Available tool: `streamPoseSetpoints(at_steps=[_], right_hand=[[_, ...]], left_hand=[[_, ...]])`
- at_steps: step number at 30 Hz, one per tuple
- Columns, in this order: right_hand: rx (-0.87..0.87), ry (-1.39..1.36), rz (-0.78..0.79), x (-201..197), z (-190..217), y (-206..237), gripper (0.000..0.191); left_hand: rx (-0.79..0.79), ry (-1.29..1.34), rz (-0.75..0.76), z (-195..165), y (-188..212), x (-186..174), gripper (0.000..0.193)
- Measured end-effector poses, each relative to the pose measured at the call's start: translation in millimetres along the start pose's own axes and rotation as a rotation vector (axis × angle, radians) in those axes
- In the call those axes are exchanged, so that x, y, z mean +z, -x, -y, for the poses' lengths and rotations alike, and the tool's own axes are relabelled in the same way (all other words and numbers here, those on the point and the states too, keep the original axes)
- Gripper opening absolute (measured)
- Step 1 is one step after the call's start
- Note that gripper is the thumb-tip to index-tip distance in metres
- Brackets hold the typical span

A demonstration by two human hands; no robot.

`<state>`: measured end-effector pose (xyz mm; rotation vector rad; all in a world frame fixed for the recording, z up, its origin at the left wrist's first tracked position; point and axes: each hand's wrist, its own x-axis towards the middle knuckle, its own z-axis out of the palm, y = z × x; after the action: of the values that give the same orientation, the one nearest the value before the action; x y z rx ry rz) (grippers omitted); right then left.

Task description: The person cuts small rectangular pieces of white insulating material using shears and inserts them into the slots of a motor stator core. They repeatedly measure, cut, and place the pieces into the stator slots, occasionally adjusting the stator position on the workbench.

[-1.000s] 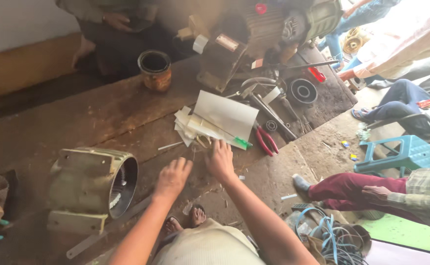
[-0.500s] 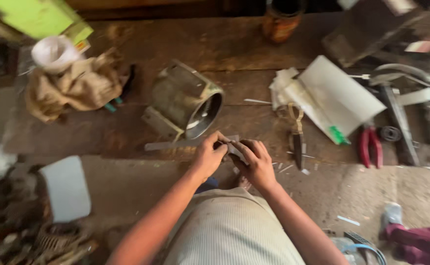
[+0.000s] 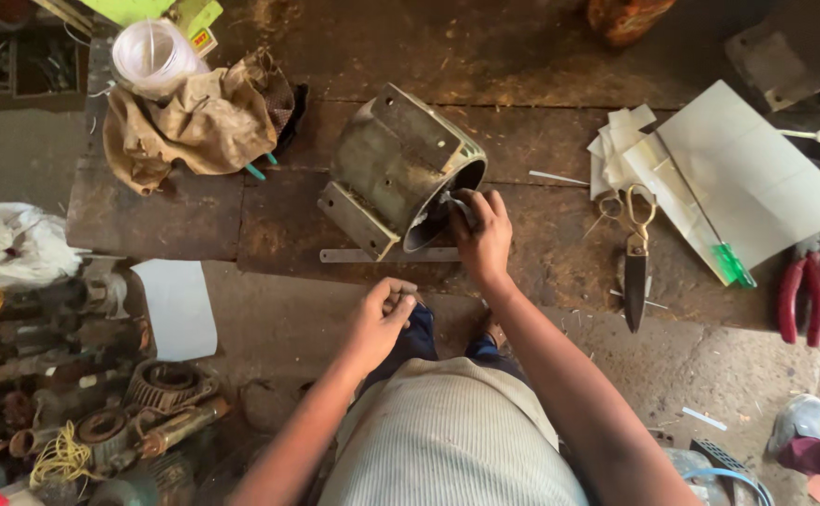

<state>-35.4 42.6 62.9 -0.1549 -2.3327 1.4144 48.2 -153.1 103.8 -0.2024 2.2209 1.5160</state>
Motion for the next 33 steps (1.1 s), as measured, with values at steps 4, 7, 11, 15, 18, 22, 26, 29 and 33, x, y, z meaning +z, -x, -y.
streamPoseSetpoints(at_steps=[4,7,11,15,18,22,26,29,33], right_hand=[[0.016,0.015,0.027,14,-5,4,0.020],[-0.059,0.065,0.022,19,-6,2,0.021],[0.035,0.033,0.025,26,1,-15,0.017],[-0.059,0.098,0.078,8,9,-14,0.029],[-0.165,0.210,0.087,-5,10,-4,0.039],[-0.121,0.202,0.091,6,6,-8,0.033],[-0.176,0.154,0.082,11,3,-12,0.032],[-0.166,0.120,0.075,3,1,-10,0.031],[-0.138,0.179,0.082,2,-6,-13,0.018]], left_hand=[[-0.047,0.052,-0.001,21,0,-17,0.016],[-0.061,0.082,0.007,25,-3,-24,0.015],[-0.081,0.000,0.031,19,-7,-27,0.016],[-0.098,-0.091,0.027,12,-12,-28,0.016],[-0.063,-0.001,0.034,12,-17,-29,0.017],[-0.056,-0.035,0.046,17,-19,-27,0.018],[-0.029,-0.078,0.071,22,-17,-27,0.018],[-0.045,-0.059,0.031,23,-17,-28,0.018],[-0.076,-0.046,0.018,26,-12,-24,0.018]])
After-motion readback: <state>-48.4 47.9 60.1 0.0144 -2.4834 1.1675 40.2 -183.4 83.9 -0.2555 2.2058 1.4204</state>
